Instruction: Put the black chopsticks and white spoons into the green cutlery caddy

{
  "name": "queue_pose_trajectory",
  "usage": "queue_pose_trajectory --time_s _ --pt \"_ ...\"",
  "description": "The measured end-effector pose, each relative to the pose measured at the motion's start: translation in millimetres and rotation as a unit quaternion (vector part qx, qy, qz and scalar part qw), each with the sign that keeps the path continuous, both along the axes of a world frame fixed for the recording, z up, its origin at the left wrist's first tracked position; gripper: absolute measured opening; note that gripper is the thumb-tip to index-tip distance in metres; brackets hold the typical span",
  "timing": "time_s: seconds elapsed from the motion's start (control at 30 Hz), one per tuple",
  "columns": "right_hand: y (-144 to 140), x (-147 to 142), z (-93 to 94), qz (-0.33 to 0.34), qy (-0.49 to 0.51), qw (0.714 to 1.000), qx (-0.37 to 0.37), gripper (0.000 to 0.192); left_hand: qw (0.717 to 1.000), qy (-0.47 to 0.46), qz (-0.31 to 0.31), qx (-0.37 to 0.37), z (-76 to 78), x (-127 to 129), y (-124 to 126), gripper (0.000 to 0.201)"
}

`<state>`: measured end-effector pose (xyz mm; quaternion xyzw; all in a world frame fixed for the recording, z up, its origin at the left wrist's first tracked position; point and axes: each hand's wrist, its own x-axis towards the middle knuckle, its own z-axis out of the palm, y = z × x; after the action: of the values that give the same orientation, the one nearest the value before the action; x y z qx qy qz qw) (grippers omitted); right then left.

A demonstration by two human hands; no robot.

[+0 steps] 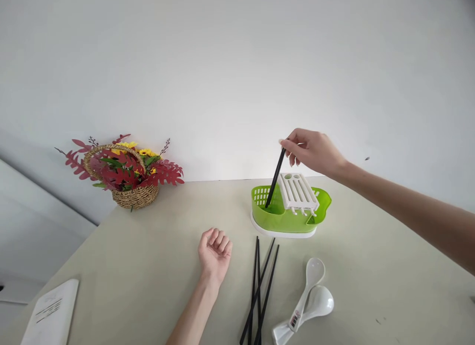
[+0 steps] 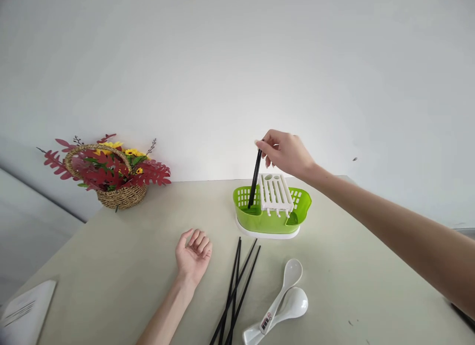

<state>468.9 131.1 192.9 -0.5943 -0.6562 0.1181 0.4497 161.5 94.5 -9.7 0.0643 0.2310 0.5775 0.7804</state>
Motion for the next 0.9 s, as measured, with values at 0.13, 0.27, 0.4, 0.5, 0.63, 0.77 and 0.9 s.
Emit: queue_pose_trajectory --time_s 0.13,0.27,0.4,0.5,0.63,0.77,0.9 --pt "21.3 -4.7 -14.6 -0.010 -0.062 0.996 -0.057 0.028 1.000 -0.016 -0.003 -0.015 0.1 -2.0 0.7 0.048" --pt "34.7 -4.8 -25.1 -0.021 -0.081 0.992 -0.096 0.026 0.999 -0.027 -0.005 -0.023 -0.5 -2.9 2.4 0.049" --pt "40.4 -3.9 -34.3 -0.030 -0.100 0.988 -0.110 0.026 0.999 -0.027 -0.005 -0.019 -1.7 -5.7 2.9 0.050" --pt "41.6 -3.7 -38.4 -0.038 -0.105 0.987 -0.114 0.026 1.000 -0.028 -0.001 -0.013 -1.7 -9.0 2.4 0.050" --pt "41.2 -3.9 -39.0 -0.059 -0.121 0.984 -0.121 0.026 1.000 -0.023 -0.002 -0.007 -0.6 -11.9 2.2 0.050" --pt "38.0 -4.8 -37.9 -0.090 -0.141 0.979 -0.119 0.017 1.000 -0.021 -0.002 -0.013 0.4 -11.8 2.1 0.050" --pt "24.3 -9.5 -33.0 -0.123 -0.176 0.976 -0.032 0.023 1.000 -0.020 0.001 -0.020 0.5 -12.0 2.1 0.050"
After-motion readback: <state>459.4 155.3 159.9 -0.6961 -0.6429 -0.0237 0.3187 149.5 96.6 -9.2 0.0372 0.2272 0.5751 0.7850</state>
